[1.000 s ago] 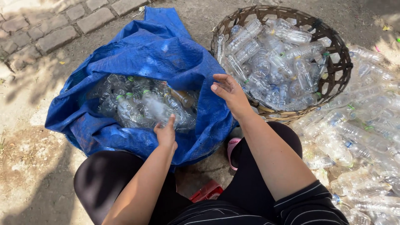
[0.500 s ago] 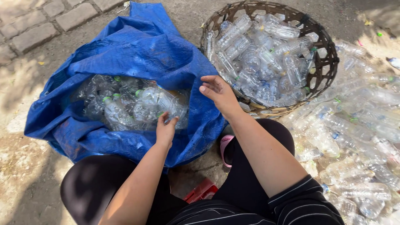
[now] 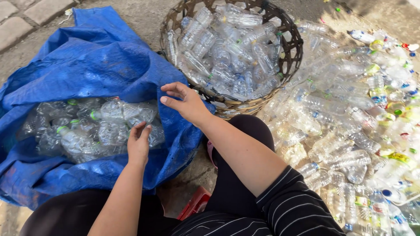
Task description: Sorting empty plastic bottles from a blue bag into a woven basket by hand.
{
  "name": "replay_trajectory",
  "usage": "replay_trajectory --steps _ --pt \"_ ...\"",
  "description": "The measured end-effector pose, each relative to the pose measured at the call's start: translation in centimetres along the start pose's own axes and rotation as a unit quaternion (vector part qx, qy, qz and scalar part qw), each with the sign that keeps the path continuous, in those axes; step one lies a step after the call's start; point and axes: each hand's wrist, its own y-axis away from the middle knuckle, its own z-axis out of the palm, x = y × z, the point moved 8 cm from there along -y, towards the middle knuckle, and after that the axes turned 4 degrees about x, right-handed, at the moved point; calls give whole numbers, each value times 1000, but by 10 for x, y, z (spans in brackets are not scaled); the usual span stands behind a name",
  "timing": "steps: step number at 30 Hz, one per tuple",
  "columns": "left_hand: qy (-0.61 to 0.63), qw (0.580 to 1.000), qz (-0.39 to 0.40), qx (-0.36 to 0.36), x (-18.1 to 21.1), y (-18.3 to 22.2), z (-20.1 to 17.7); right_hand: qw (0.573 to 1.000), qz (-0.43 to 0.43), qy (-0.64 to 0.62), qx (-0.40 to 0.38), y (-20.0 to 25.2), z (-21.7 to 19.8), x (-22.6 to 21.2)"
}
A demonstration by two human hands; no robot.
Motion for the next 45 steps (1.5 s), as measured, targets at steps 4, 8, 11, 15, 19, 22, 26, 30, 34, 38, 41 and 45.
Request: replay_trajectory --steps 4,8,11,15,19,22,26,30,34,38,41,45 --pt "7 999 33 -19 11 6 7 1000 0 -4 23 2 -3 1" --pt "31 995 92 -36 27 15 11 999 -5 -30 28 4 -6 -1" --pt "47 993 99 -52 40 27 13 998 -13 -44 31 1 -8 1" --pt "53 992 25 -108 71 49 17 999 -27 15 -17 -3 -14 -19" --pt "74 991 9 -113 70 55 16 996 38 -82 -7 -32 -35 -16" --pt "87 987 -1 -134 71 56 20 992 122 10 33 -78 -76 -9" --pt "88 987 -46 -129 57 47 24 940 161 235 186 -153 -199 63" --pt "57 985 -108 -121 43 32 29 842 251 380 288 -223 -354 200" --pt "19 987 -114 -112 15 3 35 854 239 304 349 -233 -354 225" --pt "29 986 -116 -115 -5 -7 37 843 305 271 351 -224 -321 220" --pt "9 988 -105 -113 -14 -17 37 842 314 257 357 -233 -303 214" --pt "9 988 -98 -119 -33 -20 35 804 314 351 364 -242 -310 233"
